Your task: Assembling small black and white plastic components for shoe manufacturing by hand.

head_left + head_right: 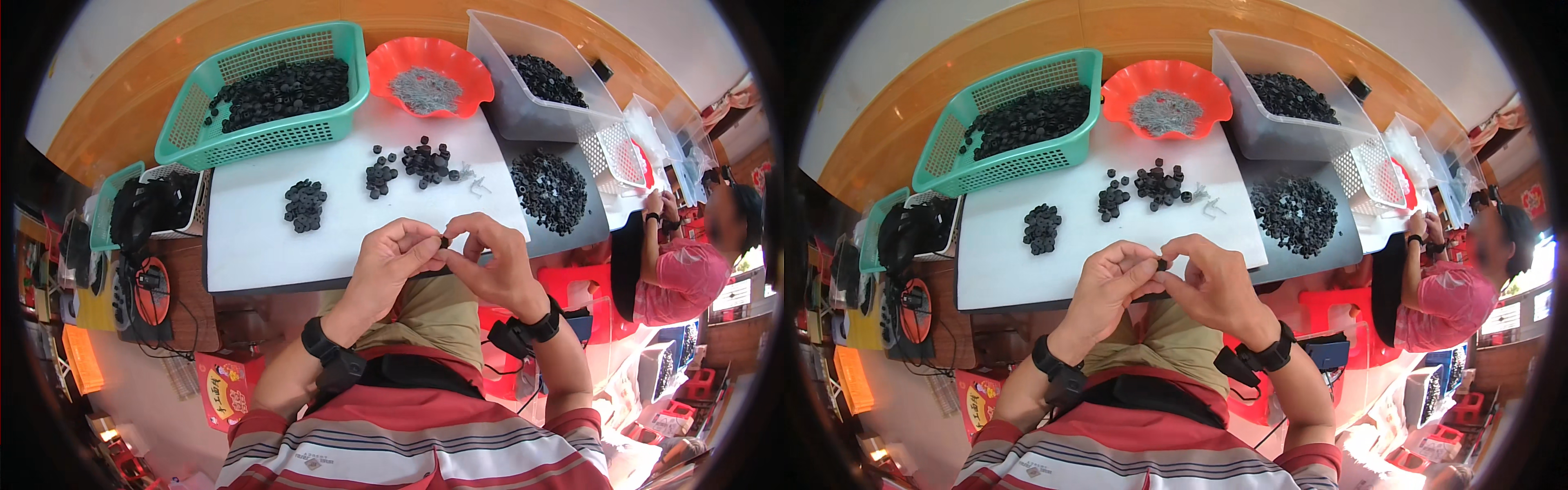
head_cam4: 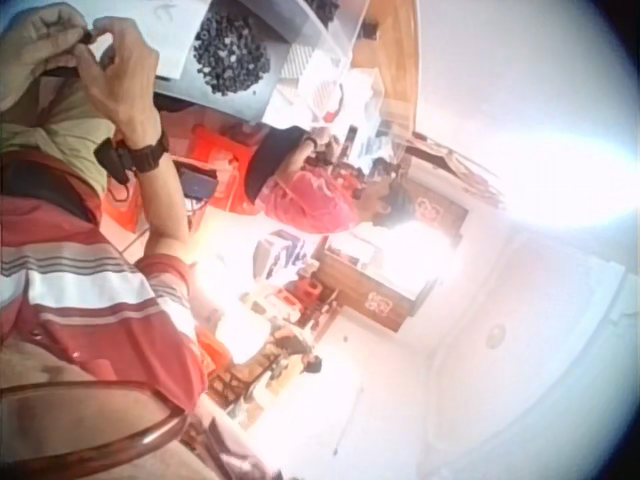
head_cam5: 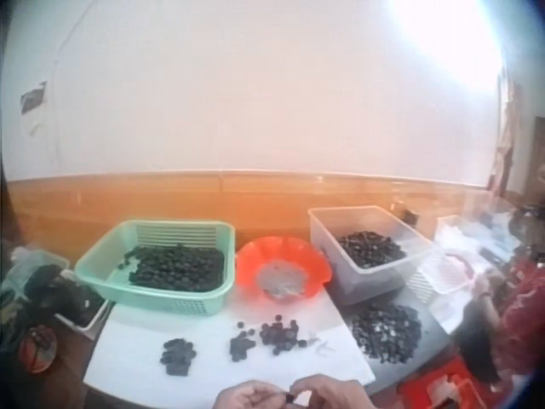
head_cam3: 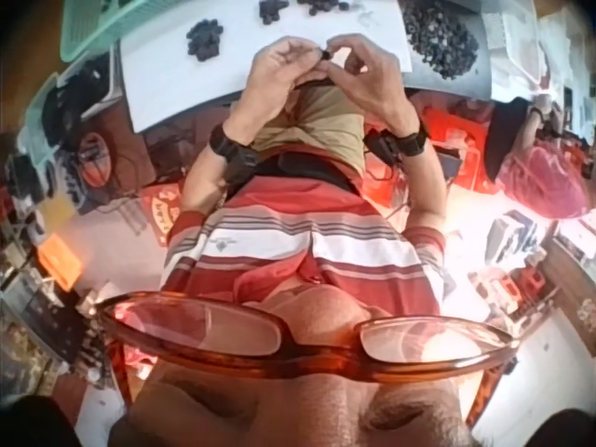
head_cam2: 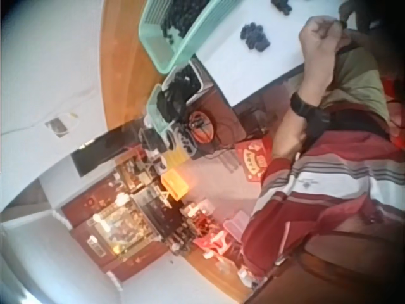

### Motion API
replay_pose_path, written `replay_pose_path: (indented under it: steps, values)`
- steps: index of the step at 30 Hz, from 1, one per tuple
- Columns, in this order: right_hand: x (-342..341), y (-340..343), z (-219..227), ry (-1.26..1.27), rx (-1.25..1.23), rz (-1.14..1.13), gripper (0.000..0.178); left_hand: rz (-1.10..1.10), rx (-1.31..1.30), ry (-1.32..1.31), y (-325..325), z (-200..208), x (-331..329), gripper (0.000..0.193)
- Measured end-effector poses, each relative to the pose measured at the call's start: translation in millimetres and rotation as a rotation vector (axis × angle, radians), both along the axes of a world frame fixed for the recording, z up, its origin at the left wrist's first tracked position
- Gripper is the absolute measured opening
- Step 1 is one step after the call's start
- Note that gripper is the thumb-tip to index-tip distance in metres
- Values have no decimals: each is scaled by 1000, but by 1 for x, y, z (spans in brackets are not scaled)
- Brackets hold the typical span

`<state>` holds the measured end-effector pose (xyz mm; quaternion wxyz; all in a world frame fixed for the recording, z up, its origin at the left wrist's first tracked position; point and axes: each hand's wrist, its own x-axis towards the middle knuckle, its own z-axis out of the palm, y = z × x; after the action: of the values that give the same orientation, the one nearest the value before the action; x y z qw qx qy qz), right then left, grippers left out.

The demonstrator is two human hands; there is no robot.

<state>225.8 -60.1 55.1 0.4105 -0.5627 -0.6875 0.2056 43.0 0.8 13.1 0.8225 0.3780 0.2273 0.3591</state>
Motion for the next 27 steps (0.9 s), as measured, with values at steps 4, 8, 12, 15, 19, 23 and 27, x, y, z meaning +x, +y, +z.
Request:
replay_pose_path:
  steps: [4,8,12,15,19,23,27]
  values:
    - [4,-2,0,55,8,50,27,-21,-6,-18,-1,-3,2,13]
    - [32,6,6,79,-46,-1,28,17,-15,-13,-2,0,4,14]
    - [68,31,-14,-277,19,-267,23,31,16,26,-2,-1,5,16]
    - [75,41,-13,-465,-20,-331,17,35,19,49,-2,-3,6,19]
    - [77,50,-16,-537,-70,-294,13,12,14,68,-3,-4,4,21]
    - [80,55,-16,-599,-126,-260,16,13,7,72,-4,-4,3,21]
    - [83,54,-15,-635,-145,-205,22,20,3,67,-3,-4,3,21]
